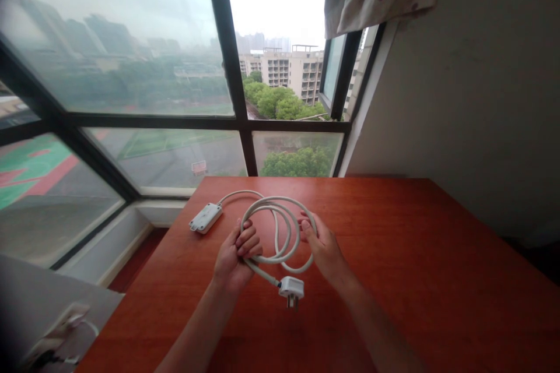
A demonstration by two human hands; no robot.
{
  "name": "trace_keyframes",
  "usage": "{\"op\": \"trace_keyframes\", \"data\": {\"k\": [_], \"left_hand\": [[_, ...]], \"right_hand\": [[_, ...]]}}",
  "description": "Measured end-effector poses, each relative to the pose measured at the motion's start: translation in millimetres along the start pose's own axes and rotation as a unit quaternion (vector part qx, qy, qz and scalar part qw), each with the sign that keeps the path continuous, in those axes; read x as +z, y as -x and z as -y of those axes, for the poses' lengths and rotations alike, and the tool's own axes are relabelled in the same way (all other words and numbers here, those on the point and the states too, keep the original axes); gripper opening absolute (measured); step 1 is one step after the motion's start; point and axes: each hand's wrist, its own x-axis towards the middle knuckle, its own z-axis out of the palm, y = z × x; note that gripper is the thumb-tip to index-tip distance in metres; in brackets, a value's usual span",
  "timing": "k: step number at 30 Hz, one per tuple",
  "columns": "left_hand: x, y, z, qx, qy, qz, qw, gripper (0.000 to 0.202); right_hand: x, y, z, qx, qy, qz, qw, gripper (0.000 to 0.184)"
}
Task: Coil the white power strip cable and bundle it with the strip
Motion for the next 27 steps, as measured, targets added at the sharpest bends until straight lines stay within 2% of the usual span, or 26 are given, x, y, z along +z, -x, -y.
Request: {"op": "trace_keyframes", "data": {"k": [3, 6, 8, 11, 14, 16, 18, 21, 24, 27], "left_hand": [[-3.5, -3, 11, -0.017, 0.015, 0.002, 1.0, 0.017], [-2.1, -9, 15, -0.023, 0.004, -0.001, 1.0, 0.016], [2.9, -13, 12, -0.024, -0.017, -0.001, 1.0, 0.016], [16.2, -18, 1, -0.019, -0.092, 0.009, 0.996, 0.017], [31.3, -24, -8, 0.021, -0.231, 0.025, 0.972, 0.022], [38.5, -29, -10, 0.073, -0.306, 0.033, 0.949, 0.028], [41.3, -35, -7, 0.126, -0.328, 0.039, 0.935, 0.032], [35.5, -46, 8, 0.161, -0.263, 0.032, 0.951, 0.033], [20.9, -52, 27, 0.134, -0.147, -0.016, 0.98, 0.028], [6.2, -51, 42, 0.079, -0.05, -0.07, 0.993, 0.023]], "right_hand": [[5, 6, 1, 0.077, -0.149, 0.018, 0.986, 0.044], [6, 9, 3, 0.11, -0.2, 0.048, 0.972, 0.04], [3, 9, 1, 0.098, -0.152, 0.04, 0.983, 0.042], [-8, 10, -9, 0.03, 0.049, -0.003, 0.998, 0.049], [-18, 14, -18, -0.033, 0.235, -0.036, 0.971, 0.048], [-21, 19, -19, -0.037, 0.267, -0.03, 0.963, 0.046], [-19, 25, -16, -0.013, 0.226, 0.008, 0.974, 0.047], [-8, 29, -7, 0.04, 0.093, 0.051, 0.994, 0.055], [0, 27, 0, 0.047, 0.013, 0.008, 0.999, 0.06], [-1, 21, 0, 0.03, 0.03, -0.047, 0.998, 0.056]]}}
